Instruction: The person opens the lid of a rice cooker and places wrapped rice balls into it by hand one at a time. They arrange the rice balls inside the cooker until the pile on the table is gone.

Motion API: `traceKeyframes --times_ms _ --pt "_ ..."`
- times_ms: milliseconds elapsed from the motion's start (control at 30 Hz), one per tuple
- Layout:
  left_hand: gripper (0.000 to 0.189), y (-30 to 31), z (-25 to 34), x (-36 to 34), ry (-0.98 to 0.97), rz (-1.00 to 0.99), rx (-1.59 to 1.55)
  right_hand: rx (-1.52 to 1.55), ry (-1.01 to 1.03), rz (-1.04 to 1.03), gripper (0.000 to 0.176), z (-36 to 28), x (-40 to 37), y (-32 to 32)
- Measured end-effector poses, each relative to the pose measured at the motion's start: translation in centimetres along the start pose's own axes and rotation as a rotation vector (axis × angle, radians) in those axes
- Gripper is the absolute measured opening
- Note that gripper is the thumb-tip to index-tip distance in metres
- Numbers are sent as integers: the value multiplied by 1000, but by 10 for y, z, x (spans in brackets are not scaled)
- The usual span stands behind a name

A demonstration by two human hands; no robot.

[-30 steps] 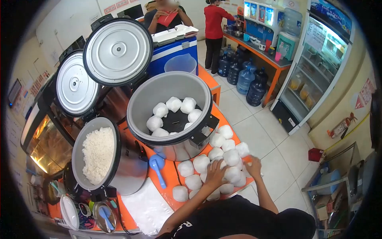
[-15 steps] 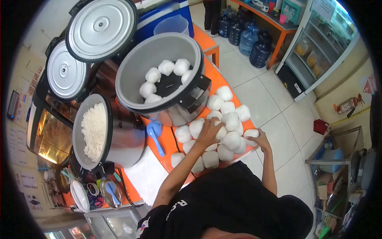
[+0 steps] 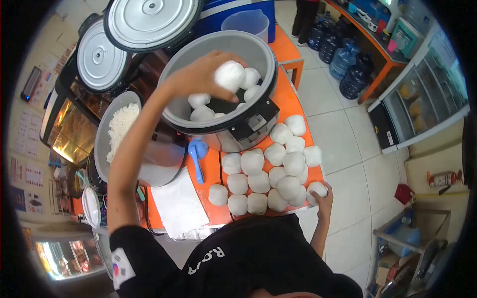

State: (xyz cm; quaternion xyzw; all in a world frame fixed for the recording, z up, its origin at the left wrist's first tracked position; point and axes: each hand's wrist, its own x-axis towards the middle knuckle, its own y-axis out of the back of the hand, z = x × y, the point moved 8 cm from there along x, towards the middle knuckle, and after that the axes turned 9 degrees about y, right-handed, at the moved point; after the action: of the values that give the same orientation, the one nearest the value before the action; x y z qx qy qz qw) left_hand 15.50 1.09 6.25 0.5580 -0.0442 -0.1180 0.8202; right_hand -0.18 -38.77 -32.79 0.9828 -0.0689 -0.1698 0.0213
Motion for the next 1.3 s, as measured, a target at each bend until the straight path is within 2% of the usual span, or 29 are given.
traceKeyframes --times_ms 33,67,133,200,267,300,333,400,433,467,500,533,600,700,767,800,833,900,933,967,1000,1033,1067,1133,1200,1267,1300 --pt "73 -13 -35 29 69 -165 21 -117 82 50 74 1 2 2" --pt "74 -34 -73 53 137 -328 39 -196 146 32 77 -1 2 1" --pt "79 -81 -154 93 305 -483 200 -349 282 8 84 -14 3 -6" --pt "91 -131 -206 111 495 -562 267 -317 206 17 90 -30 -2 -9" --pt "98 -167 -219 103 566 -660 193 -234 118 65 93 -27 -5 1" --pt "100 -184 -223 112 297 -683 396 -167 28 72 90 -22 -7 6" --pt "100 -194 -240 120 277 -668 431 -10 -22 101 86 -16 -7 13" --pt "100 -177 -218 108 251 -639 486 290 -125 148 80 -7 -3 33" --pt "97 -148 -194 96 236 -529 563 302 -133 148 70 -35 1 39" --pt "89 -124 -188 88 200 -439 601 333 -21 90 69 -66 13 47" --pt "80 -79 -138 66 198 -394 425 365 92 28 67 -101 27 52" --pt "70 -44 -115 46 199 -290 265 188 182 12 66 -157 37 51" --pt "57 24 -72 -13 143 -118 -39 -48 573 -77 69 -269 55 31" --pt "58 84 -43 -107 77 78 -53 -115 856 -320 83 -423 46 -77" --pt "60 98 -40 -174 97 115 -63 -278 980 -529 75 -486 22 -180" --pt "63 99 -40 -206 142 96 -79 -461 1154 -688 65 -504 8 -234" --pt "65 95 -43 -236 206 77 -100 -555 1266 -878 55 -502 2 -288" --pt "70 80 -55 -296 358 21 -165 -848 1577 -1127 53 -472 6 -379" --pt "72 69 -61 -325 448 -19 -214 -950 1427 -1316 56 -441 19 -418" --pt "74 60 -66 -354 564 -44 -227 -1015 1170 -1468 56 -404 35 -449" --pt "75 49 -70 -381 683 -69 -237 -1074 1104 -1575 57 -372 46 -474" --pt "67 45 -69 -400 744 14 -227 -1133 1035 -1683 59 -337 58 -495" --pt "59 40 -70 -418 808 99 -222 -1084 1041 -1725 60 -306 68 -512" --pt "55 23 -75 -462 854 77 -329 -1095 928 -1695 58 -273 66 -531" --pt "55 9 -81 -500 948 64 -410 -1254 644 -1544 59 -257 66 -534" --pt "59 -5 -86 -530 1088 61 -477 -1291 799 -1599 59 -248 83 -536" --pt "59 -6 -88 -534 1092 94 -481 -1307 878 -1624 59 -248 83 -534"
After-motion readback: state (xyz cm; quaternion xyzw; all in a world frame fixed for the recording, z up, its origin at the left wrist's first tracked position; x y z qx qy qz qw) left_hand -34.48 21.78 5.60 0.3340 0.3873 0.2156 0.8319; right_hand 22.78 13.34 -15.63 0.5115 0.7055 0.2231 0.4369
